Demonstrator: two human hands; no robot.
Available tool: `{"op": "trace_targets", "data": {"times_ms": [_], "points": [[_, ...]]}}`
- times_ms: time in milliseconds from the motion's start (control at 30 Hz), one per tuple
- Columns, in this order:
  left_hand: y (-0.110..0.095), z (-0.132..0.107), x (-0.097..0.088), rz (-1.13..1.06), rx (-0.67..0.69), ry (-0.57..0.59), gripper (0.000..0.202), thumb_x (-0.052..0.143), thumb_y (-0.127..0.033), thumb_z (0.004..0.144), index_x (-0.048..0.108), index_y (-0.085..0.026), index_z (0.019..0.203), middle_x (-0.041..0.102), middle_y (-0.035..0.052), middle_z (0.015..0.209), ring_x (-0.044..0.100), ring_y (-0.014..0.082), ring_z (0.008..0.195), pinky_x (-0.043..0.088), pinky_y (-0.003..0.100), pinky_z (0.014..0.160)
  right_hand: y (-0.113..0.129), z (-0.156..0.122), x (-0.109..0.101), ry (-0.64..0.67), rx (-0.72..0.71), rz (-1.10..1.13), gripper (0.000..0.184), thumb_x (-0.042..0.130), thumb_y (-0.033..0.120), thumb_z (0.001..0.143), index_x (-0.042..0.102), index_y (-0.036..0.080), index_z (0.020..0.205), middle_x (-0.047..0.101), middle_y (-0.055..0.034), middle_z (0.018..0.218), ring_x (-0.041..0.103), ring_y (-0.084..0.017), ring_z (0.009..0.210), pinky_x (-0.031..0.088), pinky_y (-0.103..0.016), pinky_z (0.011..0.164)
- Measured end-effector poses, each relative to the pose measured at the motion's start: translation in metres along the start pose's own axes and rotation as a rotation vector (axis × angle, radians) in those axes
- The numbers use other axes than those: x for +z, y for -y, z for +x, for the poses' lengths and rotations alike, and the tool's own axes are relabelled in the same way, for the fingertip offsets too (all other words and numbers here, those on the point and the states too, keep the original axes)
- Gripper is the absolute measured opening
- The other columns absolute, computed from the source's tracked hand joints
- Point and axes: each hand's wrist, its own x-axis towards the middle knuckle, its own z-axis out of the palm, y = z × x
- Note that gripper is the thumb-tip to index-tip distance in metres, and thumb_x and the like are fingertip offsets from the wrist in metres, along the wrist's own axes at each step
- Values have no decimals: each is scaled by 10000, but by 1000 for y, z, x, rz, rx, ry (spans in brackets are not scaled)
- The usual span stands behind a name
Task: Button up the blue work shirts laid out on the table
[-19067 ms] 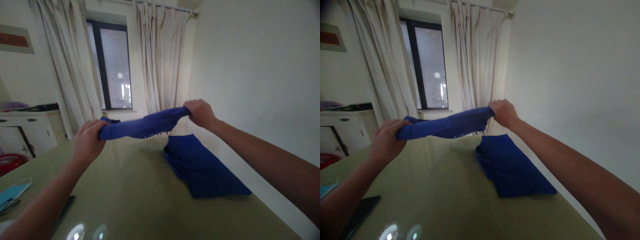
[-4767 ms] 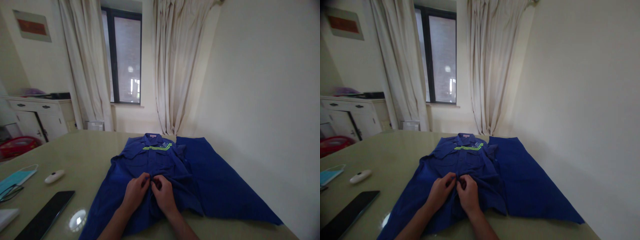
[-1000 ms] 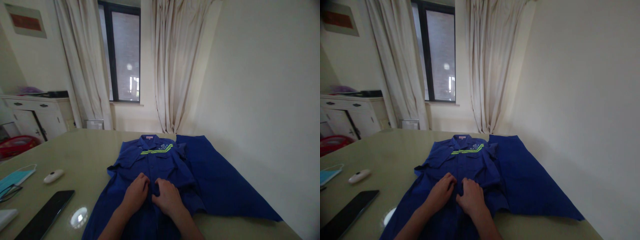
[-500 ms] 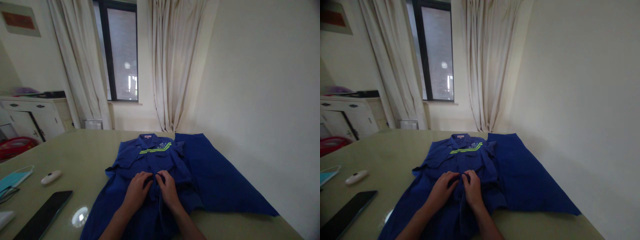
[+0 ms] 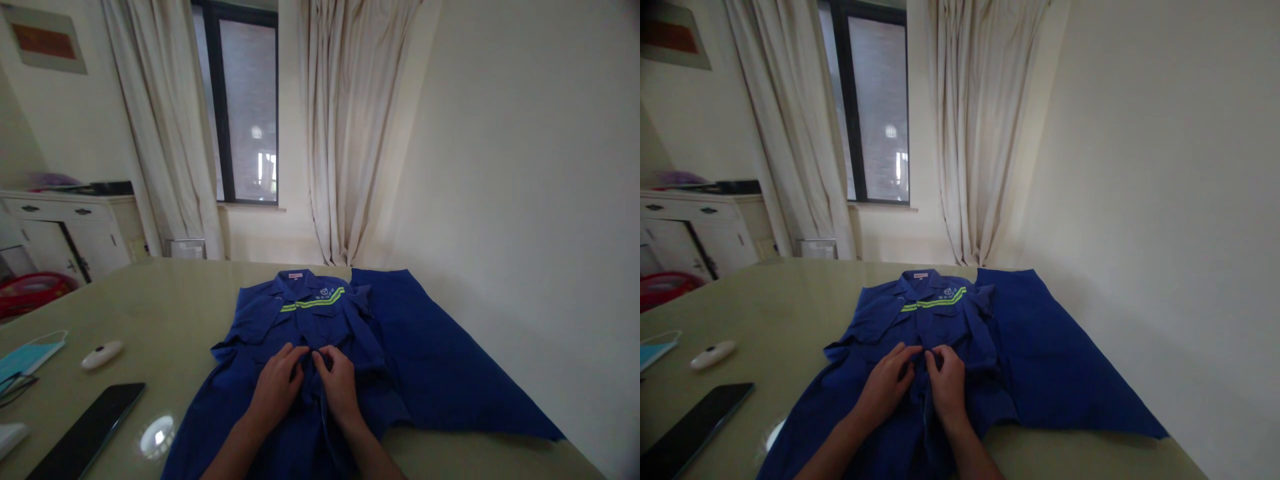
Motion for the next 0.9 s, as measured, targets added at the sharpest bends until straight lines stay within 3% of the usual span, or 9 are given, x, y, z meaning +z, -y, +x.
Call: {"op": "trace_targets", "data": {"times_ms": [167,367,600,900], "points": [[-1,-2,1,51,14,5,461,449,-163,918,652,-324,1299,673,62,1190,659,215,1023,506,350,941,-4,1,8,39,-13,-204,168,583,256,865,721,209,782,740,-61,797,687,-225,748,460,-288,684],[-2,-2,1,-71,15,-94,379,474,-175,911,637,-262,1241,696,60,1138,664,218,1036,513,360,954,5,4,2,202,-32,-45,178,607,240,851,783,223,871,769,-28,820,687,-198,739,449,-266,672],[-7,-1,-5,-69,-33,-109,235,512,-177,870,635,-258,1054,704,15,908,680,203,874,515,325,831,9,1,3,62,6,-125,167,592,259,839,727,224,747,699,-10,644,636,-186,597,390,-266,565],[1,-2,-1,-31,-20,-21,388,493,-203,914,684,-273,1244,696,58,1053,661,224,1020,513,330,897,10,1,2,31,-16,-108,173,584,298,844,712,198,783,601,18,587,554,-157,549,343,-250,552]]}}
